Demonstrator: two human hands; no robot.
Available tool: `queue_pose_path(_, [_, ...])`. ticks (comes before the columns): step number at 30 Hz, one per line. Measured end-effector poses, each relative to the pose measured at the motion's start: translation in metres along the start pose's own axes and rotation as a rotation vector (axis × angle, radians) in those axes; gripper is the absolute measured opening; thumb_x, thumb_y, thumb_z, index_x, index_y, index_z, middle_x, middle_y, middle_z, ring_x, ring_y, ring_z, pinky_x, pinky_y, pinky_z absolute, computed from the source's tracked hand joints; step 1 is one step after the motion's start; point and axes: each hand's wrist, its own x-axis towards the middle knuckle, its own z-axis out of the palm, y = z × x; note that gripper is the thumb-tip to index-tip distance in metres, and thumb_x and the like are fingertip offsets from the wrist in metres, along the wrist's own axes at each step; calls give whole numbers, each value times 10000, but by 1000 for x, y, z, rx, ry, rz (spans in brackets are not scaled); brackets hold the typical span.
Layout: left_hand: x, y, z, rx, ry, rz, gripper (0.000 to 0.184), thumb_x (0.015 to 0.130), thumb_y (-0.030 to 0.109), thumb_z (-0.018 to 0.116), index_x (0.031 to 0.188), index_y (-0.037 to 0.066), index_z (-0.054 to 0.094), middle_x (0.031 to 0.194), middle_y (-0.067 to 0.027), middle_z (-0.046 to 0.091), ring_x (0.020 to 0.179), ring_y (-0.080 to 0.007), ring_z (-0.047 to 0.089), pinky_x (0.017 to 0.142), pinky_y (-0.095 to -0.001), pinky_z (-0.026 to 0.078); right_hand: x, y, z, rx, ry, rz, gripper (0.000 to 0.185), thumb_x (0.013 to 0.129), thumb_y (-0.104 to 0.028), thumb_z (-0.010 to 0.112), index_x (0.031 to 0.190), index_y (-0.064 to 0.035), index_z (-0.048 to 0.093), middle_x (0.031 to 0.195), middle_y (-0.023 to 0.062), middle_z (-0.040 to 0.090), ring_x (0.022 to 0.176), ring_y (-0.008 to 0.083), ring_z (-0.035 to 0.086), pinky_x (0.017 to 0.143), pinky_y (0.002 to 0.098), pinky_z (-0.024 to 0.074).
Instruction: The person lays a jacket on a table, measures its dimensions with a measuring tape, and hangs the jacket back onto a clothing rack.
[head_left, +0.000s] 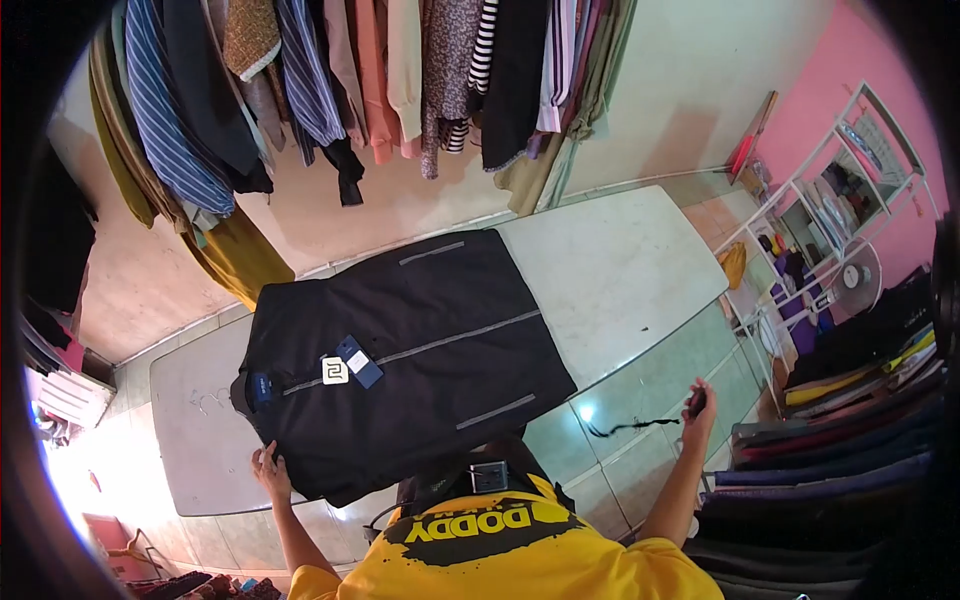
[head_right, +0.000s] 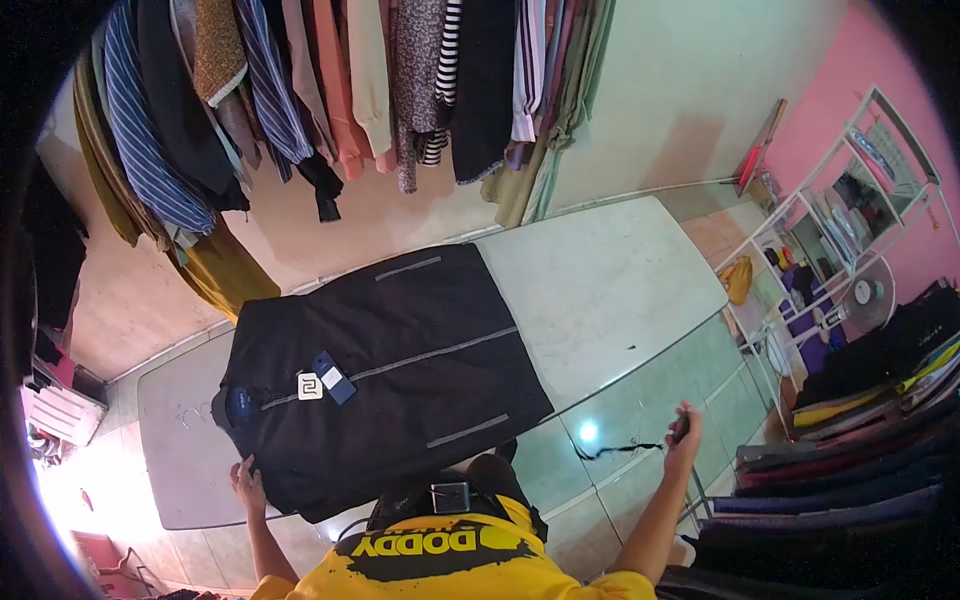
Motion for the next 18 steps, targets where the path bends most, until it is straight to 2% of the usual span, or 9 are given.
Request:
queue_pose_path(2, [-2, -4, -2, 5, -51, -2, 394, 723, 77, 581, 1104, 173, 601, 1113, -121, 515, 1109, -274, 424, 962, -386, 289, -18, 4, 29, -142, -219, 19, 332, 825, -359, 510, 1018, -99, 583, 803, -31, 535, 556, 44, 410, 412, 187, 285])
queue_pose_path(4, [-4, -5, -3, 20, -42, -20, 387, 725, 82, 581, 1102, 166, 601, 1102, -113, 528, 1103, -268, 431, 961, -387, 291, -31, 16, 58, -391, -494, 62, 291, 770, -286, 562, 998, -114, 619, 741, -35, 503, 584, 56, 423, 481, 192, 318])
queue_pose_path(6, [-6, -4, -4, 32, -33, -37, 381, 727, 88, 581, 1101, 159, 601, 1091, -104, 541, 1096, -262, 438, 959, -389, 294, -46, 47, 94, -552, -699, 18, 353, 743, -232, 582, 1065, -89, 607, 915, 17, 584, 658, 72, 484, 551, 201, 393])
queue_pose_path(8, [-9, 0, -8, 55, -53, -28, 371, 729, 97, 579, 1096, 146, 602, 1040, -90, 573, 1088, -264, 445, 956, -392, 298, -63, 78, 124, -542, -912, -240, 427, 727, -229, 601, 1136, -111, 574, 1171, 81, 555, 766, 152, 589, 680, 254, 469])
queue_pose_path(10, [-12, 2, -11, 58, -36, -46, 365, 730, 102, 571, 1093, 135, 600, 1014, -87, 591, 1081, -264, 450, 951, -394, 301, -70, 102, 130, -976, -992, -612, 425, 691, -195, 630, 1111, -140, 589, 1283, 71, 475, 843, 188, 626, 731, 282, 493])
queue_pose_path(11, [-14, -1, -11, 70, -27, -27, 370, 731, 95, 566, 1095, 146, 599, 1010, -86, 592, 1080, -261, 450, 949, -393, 303, -80, 96, 127, -1139, -978, -447, 428, 673, -221, 649, 1096, -181, 600, 1273, 34, 476, 938, 241, 597, 797, 330, 486])
queue_pose_path(14, [-13, 9, -12, 94, -36, -55, 372, 720, 80, 557, 1083, 150, 596, 1058, -99, 564, 1086, -279, 447, 941, -401, 323, -78, 90, 124, -1219, -1007, -364, 435, 663, -237, 654, 1093, -191, 603, 1264, 0, 490, 953, 232, 594, 801, 328, 483])
queue_pose_path(16, [-8, 41, -14, 171, -13, -344, 362, 686, 59, 570, 1041, 124, 600, 1117, -121, 523, 1093, -312, 439, 925, -413, 350, -68, 95, 126, -1171, -1036, -417, 433, 679, -286, 636, 1097, -182, 595, 1254, 21, 499, 915, 270, 599, 786, 350, 489])
queue_pose_path(18, [10, 76, -5, 274, 24, -401, 355, 652, 26, 579, 1002, 83, 596, 1134, -141, 501, 1082, -339, 441, 913, -423, 367, -60, 100, 134, -955, -1020, -602, 418, 688, -284, 628, 1083, -153, 596, 1241, 48, 510, 935, 291, 586, 777, 361, 489])
